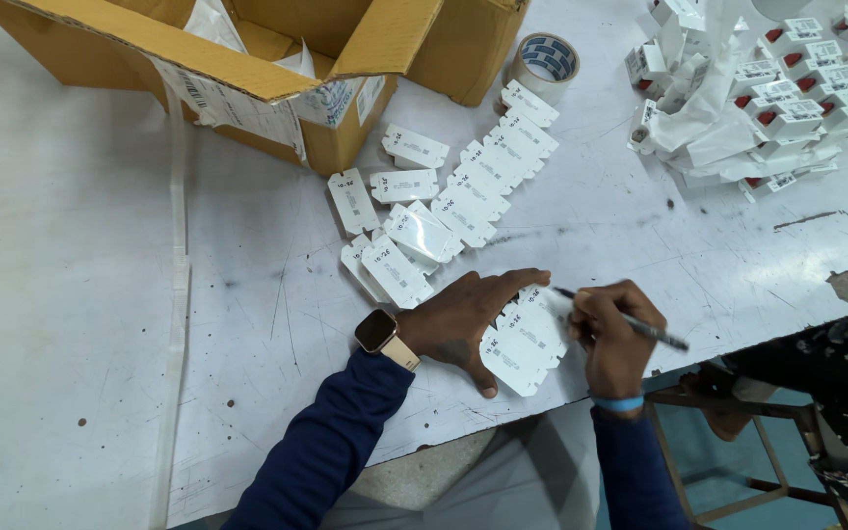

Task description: The person picks up small white plastic components from a table and writes on them with a black marker. They place the labeled components into a growing stack and repeat the process with additional units.

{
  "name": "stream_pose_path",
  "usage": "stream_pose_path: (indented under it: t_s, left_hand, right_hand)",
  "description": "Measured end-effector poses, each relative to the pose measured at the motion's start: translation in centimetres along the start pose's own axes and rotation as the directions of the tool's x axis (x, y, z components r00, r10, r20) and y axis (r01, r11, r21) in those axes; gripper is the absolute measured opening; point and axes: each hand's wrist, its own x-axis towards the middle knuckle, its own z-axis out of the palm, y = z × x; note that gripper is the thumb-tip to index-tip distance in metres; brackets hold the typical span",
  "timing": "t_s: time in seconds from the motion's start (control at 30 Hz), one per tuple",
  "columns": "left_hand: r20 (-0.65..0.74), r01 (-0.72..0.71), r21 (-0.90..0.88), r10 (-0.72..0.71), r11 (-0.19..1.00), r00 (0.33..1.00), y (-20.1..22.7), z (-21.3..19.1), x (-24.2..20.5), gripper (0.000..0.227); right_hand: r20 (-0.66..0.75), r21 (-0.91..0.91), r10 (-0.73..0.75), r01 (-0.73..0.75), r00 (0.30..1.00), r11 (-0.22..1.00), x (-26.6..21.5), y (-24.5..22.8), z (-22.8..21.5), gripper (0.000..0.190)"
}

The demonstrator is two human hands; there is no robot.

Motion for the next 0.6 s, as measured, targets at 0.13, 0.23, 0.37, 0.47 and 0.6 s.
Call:
stream_pose_path:
  t_s: [0.13,0.23,0.37,0.47,0.6]
  left_hand:
    - [-0.092,-0.174,0.039,0.176,0.984,0.98,-0.3,0.1,0.0,0.147]
    - [-0.161,-0.229,0.083,0.24,0.97,0.957,-0.2,0.2,0.0,0.149]
    - [-0.174,-0.068,0.057,0.077,0.996,0.982,0.2,0.6,0.0,0.144]
    - [-0.213,-0.033,0.042,0.042,0.999,0.976,0.2,0.9,0.0,0.139]
    - [-0.343,-0.084,0.112,0.118,0.99,0.932,0.7,0.9,0.1,0.135]
  right_hand:
    - [0.073,-0.338,-0.292,0.299,0.954,0.893,-2.1,-1.6,-0.4,0.014]
    - [0.397,-0.47,-0.406,0.562,0.823,0.681,-3.3,-2.3,-0.7,0.031]
    - [0.495,-0.362,-0.282,0.49,0.822,0.793,-3.5,-1.7,-0.7,0.08]
    - [0.536,-0.494,-0.182,0.481,0.824,0.724,-2.7,-1.6,-1.1,0.095]
    - [0.536,-0.565,-0.161,0.494,0.829,0.661,-1.2,-1.1,-1.2,0.094]
